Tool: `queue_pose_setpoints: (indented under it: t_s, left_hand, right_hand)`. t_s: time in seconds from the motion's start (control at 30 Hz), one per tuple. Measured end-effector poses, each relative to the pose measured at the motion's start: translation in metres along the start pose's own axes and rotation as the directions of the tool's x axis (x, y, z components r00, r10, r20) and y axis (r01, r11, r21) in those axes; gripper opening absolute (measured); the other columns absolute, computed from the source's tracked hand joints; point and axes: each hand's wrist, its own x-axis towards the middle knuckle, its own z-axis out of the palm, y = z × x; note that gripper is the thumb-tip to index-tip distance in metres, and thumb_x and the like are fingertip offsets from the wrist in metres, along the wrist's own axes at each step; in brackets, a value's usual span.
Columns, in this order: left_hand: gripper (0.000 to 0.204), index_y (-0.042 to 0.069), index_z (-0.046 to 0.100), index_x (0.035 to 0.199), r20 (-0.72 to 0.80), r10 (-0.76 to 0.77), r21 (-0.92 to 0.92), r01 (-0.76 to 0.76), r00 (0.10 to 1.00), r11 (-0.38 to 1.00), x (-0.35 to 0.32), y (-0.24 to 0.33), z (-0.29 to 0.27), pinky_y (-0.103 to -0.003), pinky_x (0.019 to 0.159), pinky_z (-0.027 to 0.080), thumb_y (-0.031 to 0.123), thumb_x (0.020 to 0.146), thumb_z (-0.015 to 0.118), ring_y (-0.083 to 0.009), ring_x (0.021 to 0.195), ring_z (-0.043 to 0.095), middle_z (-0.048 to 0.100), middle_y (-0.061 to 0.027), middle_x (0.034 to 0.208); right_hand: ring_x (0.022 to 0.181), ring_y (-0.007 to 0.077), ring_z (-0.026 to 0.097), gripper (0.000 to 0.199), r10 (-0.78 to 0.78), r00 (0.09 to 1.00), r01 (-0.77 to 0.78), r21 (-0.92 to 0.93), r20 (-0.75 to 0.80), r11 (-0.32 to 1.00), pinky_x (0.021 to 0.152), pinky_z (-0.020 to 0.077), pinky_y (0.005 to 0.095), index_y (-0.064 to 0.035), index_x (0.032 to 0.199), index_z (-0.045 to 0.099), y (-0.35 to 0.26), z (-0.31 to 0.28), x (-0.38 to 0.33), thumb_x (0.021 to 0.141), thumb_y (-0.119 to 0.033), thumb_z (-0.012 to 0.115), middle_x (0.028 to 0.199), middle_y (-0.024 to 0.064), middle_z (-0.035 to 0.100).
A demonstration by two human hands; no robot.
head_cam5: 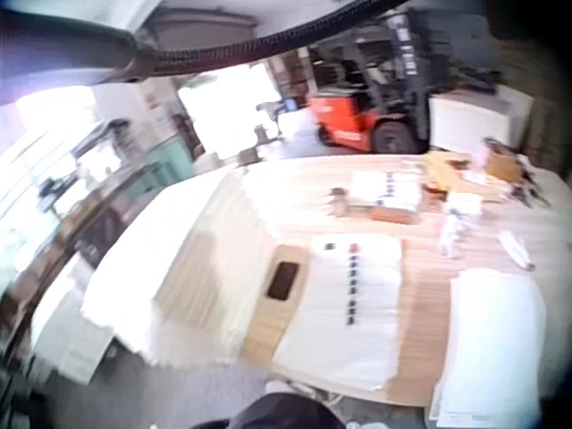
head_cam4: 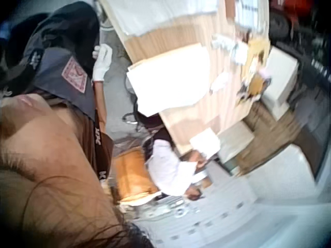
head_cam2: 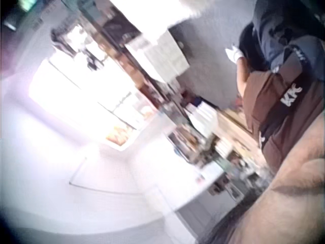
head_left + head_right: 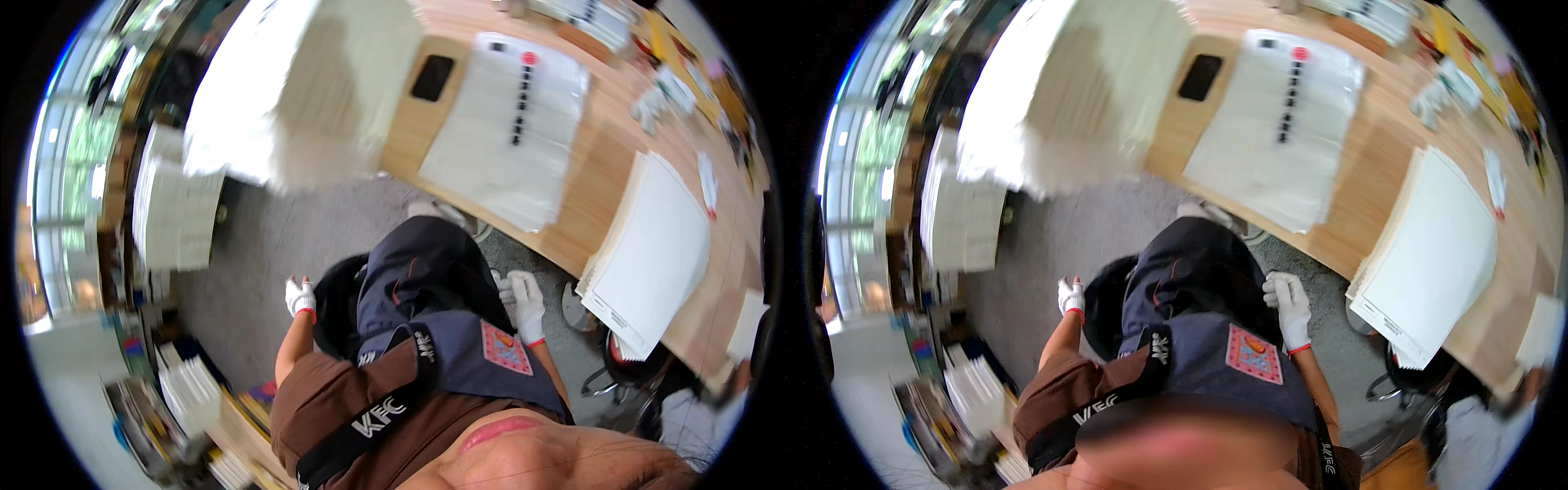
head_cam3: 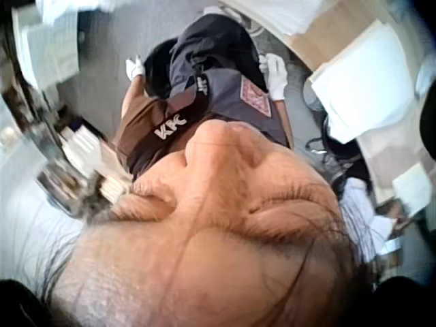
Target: The person repeatedly picks up stacks of white papers from a table, places them into a clear plastic bag, and sets the bag down. The person wears white gloves and a brown shirt with a KFC logo. The task is performed continuously throughout the clip.
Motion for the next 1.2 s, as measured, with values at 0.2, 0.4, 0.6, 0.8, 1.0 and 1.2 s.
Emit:
queue_pose_setpoints:
  t_s: [0.2, 0.4, 0.6, 0.8, 1.0, 1.2]
  left_hand:
    - [0.086, -0.004, 0.039, 0.136, 0.515, -0.619, -0.617, 0.758, 0.592, 0.212, -0.088, -0.183, 0.092, -0.041, 0.102, 0.036, 0.067, 0.086, 0.037, -0.0315, 0.12, 0.047, 0.049, -0.0188, 0.131]
    - [0.077, -0.002, 0.039, 0.135, 0.721, -0.446, -0.693, 0.565, 0.53, -0.449, -0.168, -0.156, 0.15, -0.041, 0.102, 0.037, 0.06, 0.089, 0.038, -0.031, 0.119, 0.048, 0.05, -0.0193, 0.13]
    - [0.072, -0.003, 0.041, 0.133, 0.718, -0.508, -0.695, 0.454, 0.476, -0.557, -0.2, -0.136, 0.192, -0.041, 0.101, 0.037, 0.054, 0.09, 0.039, -0.0308, 0.118, 0.048, 0.051, -0.019, 0.128]
    - [0.066, -0.003, 0.042, 0.131, 0.651, -0.633, -0.758, 0.407, 0.419, -0.509, -0.219, -0.136, 0.174, -0.04, 0.1, 0.038, 0.049, 0.091, 0.04, -0.0306, 0.117, 0.049, 0.052, -0.0187, 0.126]
    - [0.06, -0.004, 0.044, 0.129, 0.581, -0.759, -0.803, 0.363, 0.295, -0.473, -0.294, -0.182, 0.139, -0.04, 0.099, 0.039, 0.044, 0.092, 0.042, -0.0303, 0.116, 0.049, 0.053, -0.0184, 0.124]
    - [0.055, -0.004, 0.045, 0.126, 0.549, -0.812, -0.813, 0.351, 0.199, -0.464, -0.344, -0.213, 0.14, -0.04, 0.098, 0.039, 0.039, 0.092, 0.043, -0.0301, 0.115, 0.05, 0.054, -0.018, 0.122]
  right_hand:
    - [0.07, 0.0117, 0.059, 0.021, -0.161, 0.946, 0.212, -0.163, 0.28, 0.964, 0.064, 0.0482, 0.0247, -0.0013, 0.104, 0.056, -0.08, 0.025, -0.012, 0.096, -0.018, 0.046, 0.086, 0.0089, 0.065]
    - [0.069, 0.0125, 0.059, 0.022, -0.144, 0.92, 0.296, -0.407, 0.364, 0.864, 0.065, 0.0486, 0.026, -0.0011, 0.104, 0.056, -0.111, 0.014, -0.008, 0.096, -0.02, 0.048, 0.085, 0.0087, 0.065]
    - [0.074, 0.0124, 0.061, 0.021, -0.096, 0.843, 0.445, -0.585, 0.53, 0.678, 0.069, 0.0498, 0.0262, -0.0003, 0.104, 0.058, -0.177, 0.016, 0.014, 0.095, -0.018, 0.049, 0.085, 0.0086, 0.066]
    - [0.078, 0.0111, 0.059, 0.018, -0.079, 0.742, 0.562, -0.553, 0.666, 0.615, 0.072, 0.049, 0.0255, 0.0006, 0.103, 0.058, -0.211, 0.031, 0.04, 0.094, -0.014, 0.05, 0.085, 0.0074, 0.064]
    - [0.074, 0.0103, 0.059, 0.018, 0.073, 0.674, 0.553, -0.568, 0.735, 0.609, 0.07, 0.048, 0.0237, 0.0006, 0.1, 0.058, -0.209, 0.044, 0.046, 0.093, -0.014, 0.051, 0.081, 0.0059, 0.063]
    - [0.069, 0.011, 0.059, 0.016, 0.093, 0.566, 0.702, -0.539, 0.819, 0.465, 0.065, 0.0467, 0.024, -0.0002, 0.095, 0.06, -0.21, 0.088, 0.045, 0.091, -0.014, 0.052, 0.077, 0.0069, 0.063]
